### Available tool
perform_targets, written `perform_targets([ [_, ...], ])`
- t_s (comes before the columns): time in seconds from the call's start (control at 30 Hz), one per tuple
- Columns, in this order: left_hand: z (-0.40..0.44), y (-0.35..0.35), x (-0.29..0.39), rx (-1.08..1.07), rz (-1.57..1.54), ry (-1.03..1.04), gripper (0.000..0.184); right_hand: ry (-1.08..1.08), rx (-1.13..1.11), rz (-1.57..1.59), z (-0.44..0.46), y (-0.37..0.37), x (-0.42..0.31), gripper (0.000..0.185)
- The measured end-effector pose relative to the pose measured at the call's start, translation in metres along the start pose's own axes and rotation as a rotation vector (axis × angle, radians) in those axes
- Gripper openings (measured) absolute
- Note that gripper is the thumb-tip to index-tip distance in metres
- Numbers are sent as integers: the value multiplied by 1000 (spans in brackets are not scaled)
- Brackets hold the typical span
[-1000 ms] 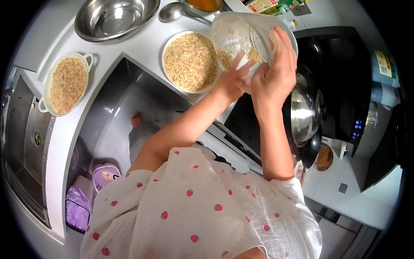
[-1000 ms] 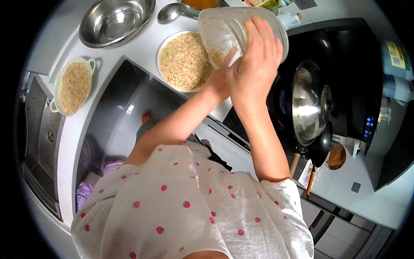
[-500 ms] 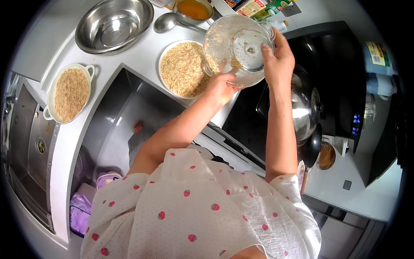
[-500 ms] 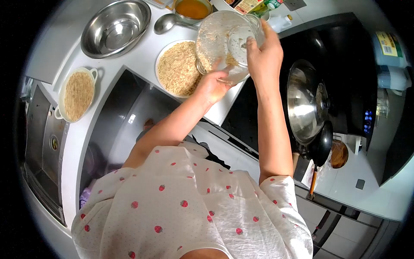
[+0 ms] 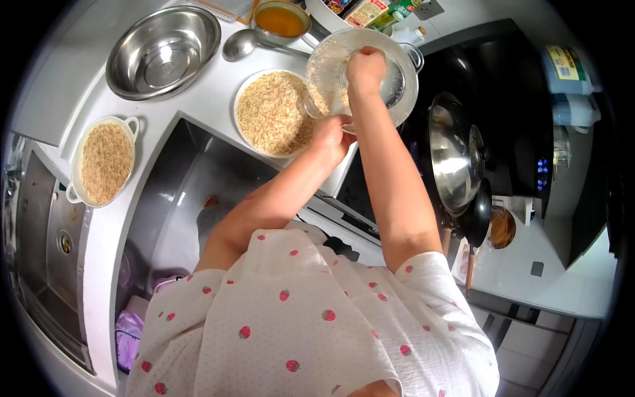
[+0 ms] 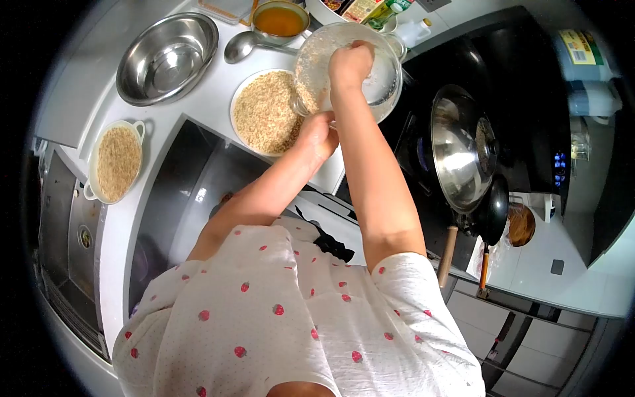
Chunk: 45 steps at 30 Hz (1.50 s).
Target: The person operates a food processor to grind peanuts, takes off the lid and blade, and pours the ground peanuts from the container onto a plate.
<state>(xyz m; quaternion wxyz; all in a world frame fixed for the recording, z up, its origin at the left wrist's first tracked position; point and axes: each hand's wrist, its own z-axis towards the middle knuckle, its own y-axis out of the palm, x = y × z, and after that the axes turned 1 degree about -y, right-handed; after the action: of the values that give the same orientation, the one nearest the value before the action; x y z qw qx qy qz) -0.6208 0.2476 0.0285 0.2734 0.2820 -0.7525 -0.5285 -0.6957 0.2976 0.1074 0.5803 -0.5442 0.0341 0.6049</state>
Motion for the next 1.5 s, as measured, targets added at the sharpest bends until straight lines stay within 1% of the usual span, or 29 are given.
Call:
perform_targets([
  [0.07, 2, -3, 3, -7, 9, 11, 25, 52, -80, -7, 1, 10, 10, 28],
  [0.13, 4, -9, 3, -40, 66, 18, 18, -31, -511, -152, -1, 7, 18, 17],
  [0.17, 8, -11, 3, -5, 1, -6, 16, -29, -513, -155, -1, 7, 21, 17],
  [0.27, 0, -5, 7, 14, -48, 0, 16, 53, -455, 4, -2, 3, 9, 10],
  [0.33, -4, -4, 10, 20, -15, -9, 17, 112, 10, 890, -1, 2, -1, 19],
  [0.37, -5, -2, 11, 39, 14, -3, 19, 253, 11, 1092, 1, 3, -3, 22],
  [0.4, -6, -1, 10, 55, 44, 0, 21, 257, 18, 1090, 0, 6, 3, 22],
  [0.47, 3, -6, 4, 46, 2, 2, 21, 200, -336, 1065, -4, 21, 16, 20],
  [0.5, 6, -10, 3, 42, -39, 6, 20, 185, -468, 762, -16, 15, 6, 19],
  [0.53, 0, -10, 5, 49, -40, 5, 20, 192, -471, 762, -23, 9, 1, 19],
  [0.6, -9, -6, 11, 26, 89, 30, 14, 235, -592, 474, -27, 3, -6, 17],
  [0.63, -9, -6, 10, 28, 85, 34, 14, 144, -491, 566, -19, 1, -1, 18],
  [0.67, -9, -7, 9, 56, 105, 17, 13, 145, -497, 569, -15, 5, -2, 18],
  [0.73, -8, -8, 7, 86, 132, -3, 13, 155, -229, 927, -11, 10, -2, 20],
  [0.8, -3, -7, 3, 62, 41, -18, 18, 112, -295, 872, -15, 9, 1, 20],
  [0.87, 7, -16, 6, 42, 57, -19, 20, 331, -774, 395, -24, -3, -4, 19],
  [0.9, 5, -15, 8, 21, 74, -18, 21, 138, -583, 236, -21, 2, 0, 17],
  [0.93, 1, -13, 7, 23, 74, -24, 21, 144, -581, 235, -15, 2, 3, 17],
  [1.0, -7, -8, 9, 21, 150, 16, 10, 88, -307, 707, -4, 3, 3, 17],
  [1.07, 3, -16, 3, 41, 159, 4, 9, 134, -328, 758, -6, 5, 7, 17],
  [1.13, 5, -16, 4, -17, 118, 15, 13, 275, -731, 417, -13, 1, 6, 14],
  [1.2, -4, -7, 10, -10, 131, 52, 16, 283, -692, 319, -3, 5, 14, 12],
  [1.27, -11, -3, 11, 1, 147, 81, 20, 2, -214, 315, 12, 10, 26, 11],
  [1.3, -10, -4, 10, 10, 130, 75, 24, 61, -161, 336, 15, 13, 27, 12],
  [1.33, -9, -4, 9, 20, 112, 68, 29, 61, -159, 335, 12, 18, 31, 12],
  [1.4, 0, -12, 9, -14, 98, 49, 30, -96, -318, -213, 3, 25, 39, 14],
  [1.43, 3, -16, 8, -46, 87, 30, 31, -67, -529, -148, 1, 21, 43, 17],
  [1.47, 6, -20, 7, -44, 86, 29, 31, -67, -530, -149, 4, 16, 46, 17],
  [1.5, 3, -18, 11, -52, 84, 47, 32, -139, -602, -311, 2, 8, 35, 18],
])
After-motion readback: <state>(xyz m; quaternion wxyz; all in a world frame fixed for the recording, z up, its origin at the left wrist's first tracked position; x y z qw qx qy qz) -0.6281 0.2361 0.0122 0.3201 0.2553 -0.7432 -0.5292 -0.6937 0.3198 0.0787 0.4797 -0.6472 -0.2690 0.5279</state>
